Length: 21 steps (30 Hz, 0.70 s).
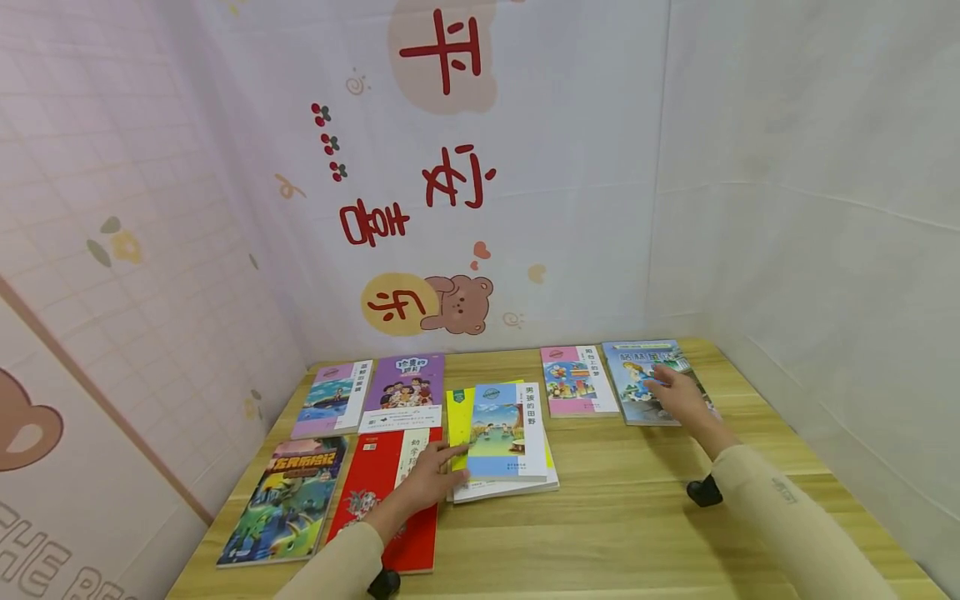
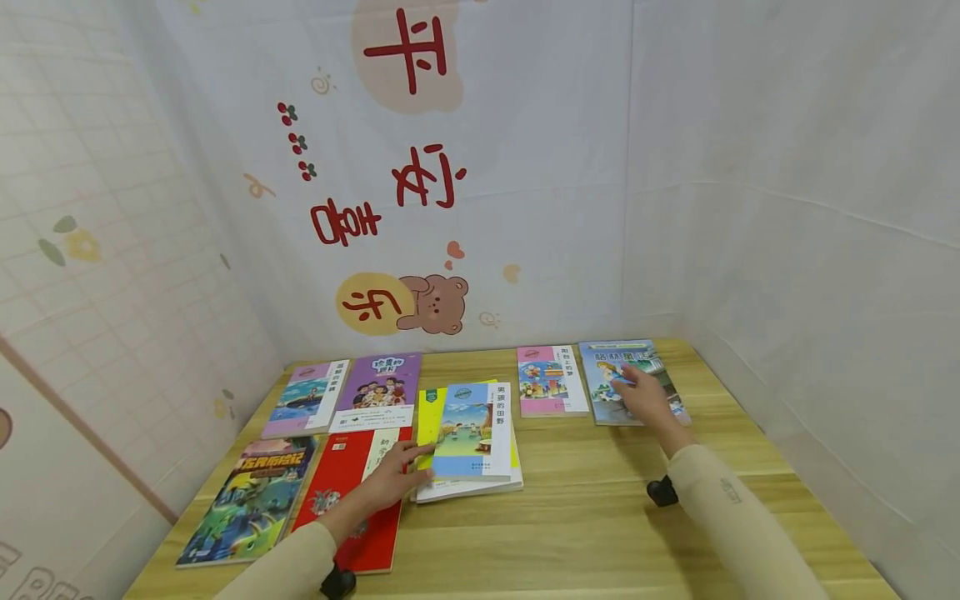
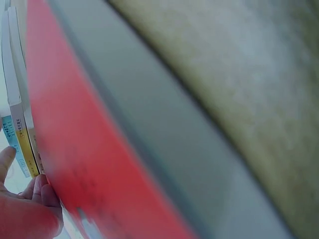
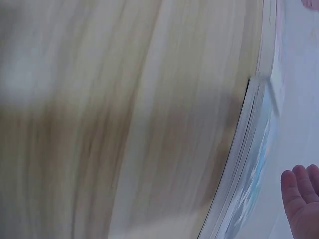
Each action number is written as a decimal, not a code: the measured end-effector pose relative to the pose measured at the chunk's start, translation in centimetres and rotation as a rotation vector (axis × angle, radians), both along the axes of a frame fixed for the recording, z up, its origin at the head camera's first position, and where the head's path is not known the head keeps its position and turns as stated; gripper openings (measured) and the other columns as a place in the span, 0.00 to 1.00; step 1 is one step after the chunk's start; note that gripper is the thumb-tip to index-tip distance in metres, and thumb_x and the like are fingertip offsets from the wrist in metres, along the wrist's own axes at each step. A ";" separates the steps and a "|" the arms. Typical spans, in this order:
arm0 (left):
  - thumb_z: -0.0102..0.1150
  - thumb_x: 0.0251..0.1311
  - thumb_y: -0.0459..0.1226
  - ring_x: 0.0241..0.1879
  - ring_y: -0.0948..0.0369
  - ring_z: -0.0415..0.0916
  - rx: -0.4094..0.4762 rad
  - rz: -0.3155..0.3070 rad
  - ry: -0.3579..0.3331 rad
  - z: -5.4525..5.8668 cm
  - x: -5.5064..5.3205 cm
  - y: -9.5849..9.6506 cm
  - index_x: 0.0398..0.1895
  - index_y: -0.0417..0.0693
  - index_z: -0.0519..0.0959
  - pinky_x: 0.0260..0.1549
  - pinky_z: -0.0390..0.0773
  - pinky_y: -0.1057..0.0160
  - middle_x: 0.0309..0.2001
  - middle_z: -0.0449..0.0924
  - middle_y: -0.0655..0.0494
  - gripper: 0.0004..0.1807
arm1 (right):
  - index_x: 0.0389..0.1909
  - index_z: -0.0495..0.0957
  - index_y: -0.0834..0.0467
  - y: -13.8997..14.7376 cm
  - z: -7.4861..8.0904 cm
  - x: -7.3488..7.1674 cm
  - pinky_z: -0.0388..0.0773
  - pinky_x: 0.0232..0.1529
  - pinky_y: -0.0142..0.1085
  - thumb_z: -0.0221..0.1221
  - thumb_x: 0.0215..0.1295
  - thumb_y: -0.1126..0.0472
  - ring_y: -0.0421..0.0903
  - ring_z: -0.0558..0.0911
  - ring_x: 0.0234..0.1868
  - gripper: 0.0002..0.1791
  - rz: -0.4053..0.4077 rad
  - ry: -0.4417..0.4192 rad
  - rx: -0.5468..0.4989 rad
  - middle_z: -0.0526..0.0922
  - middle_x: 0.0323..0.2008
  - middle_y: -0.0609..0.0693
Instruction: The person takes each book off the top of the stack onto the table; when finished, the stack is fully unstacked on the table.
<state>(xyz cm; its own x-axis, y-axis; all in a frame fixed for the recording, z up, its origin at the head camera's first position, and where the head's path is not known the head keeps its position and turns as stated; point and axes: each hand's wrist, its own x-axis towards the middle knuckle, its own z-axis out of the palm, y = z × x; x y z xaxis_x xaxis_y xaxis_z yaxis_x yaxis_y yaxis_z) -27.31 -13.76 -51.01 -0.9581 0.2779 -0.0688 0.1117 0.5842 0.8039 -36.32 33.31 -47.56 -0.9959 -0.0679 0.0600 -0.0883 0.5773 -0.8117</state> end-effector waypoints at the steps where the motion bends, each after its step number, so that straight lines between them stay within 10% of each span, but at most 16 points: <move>1: 0.62 0.67 0.44 0.67 0.36 0.54 -0.003 -0.001 0.001 0.0 0.0 0.0 0.70 0.51 0.72 0.60 0.64 0.32 0.69 0.56 0.35 0.28 | 0.76 0.49 0.67 -0.5 -0.1 0.0 0.67 0.61 0.61 0.47 0.78 0.46 0.70 0.60 0.69 0.39 0.008 0.001 -0.011 0.57 0.72 0.71; 12: 0.72 0.56 0.45 0.66 0.36 0.56 -0.154 0.035 0.098 0.1 -0.4 -1.0 0.69 0.46 0.71 0.59 0.62 0.30 0.68 0.61 0.36 0.37 | 0.76 0.54 0.65 -6.1 -0.5 1.2 0.72 0.61 0.55 0.52 0.77 0.54 0.66 0.68 0.66 0.34 0.071 -0.080 -0.207 0.62 0.69 0.69; 21: 0.74 0.52 0.47 0.68 0.34 0.53 -0.194 0.007 0.047 0.0 -0.3 -1.8 0.70 0.48 0.70 0.58 0.65 0.30 0.71 0.56 0.34 0.41 | 0.74 0.58 0.66 -10.4 -0.7 2.9 0.71 0.61 0.55 0.53 0.76 0.60 0.65 0.69 0.65 0.30 0.118 -0.137 -0.348 0.64 0.68 0.70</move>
<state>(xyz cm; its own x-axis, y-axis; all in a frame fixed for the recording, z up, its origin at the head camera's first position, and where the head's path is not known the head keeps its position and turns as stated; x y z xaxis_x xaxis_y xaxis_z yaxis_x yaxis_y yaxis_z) -27.62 -15.61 -51.02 -0.9635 0.2569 -0.0757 0.1417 0.7287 0.6700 -33.40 22.87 -48.24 -0.9829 -0.1812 -0.0335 -0.0147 0.2583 -0.9660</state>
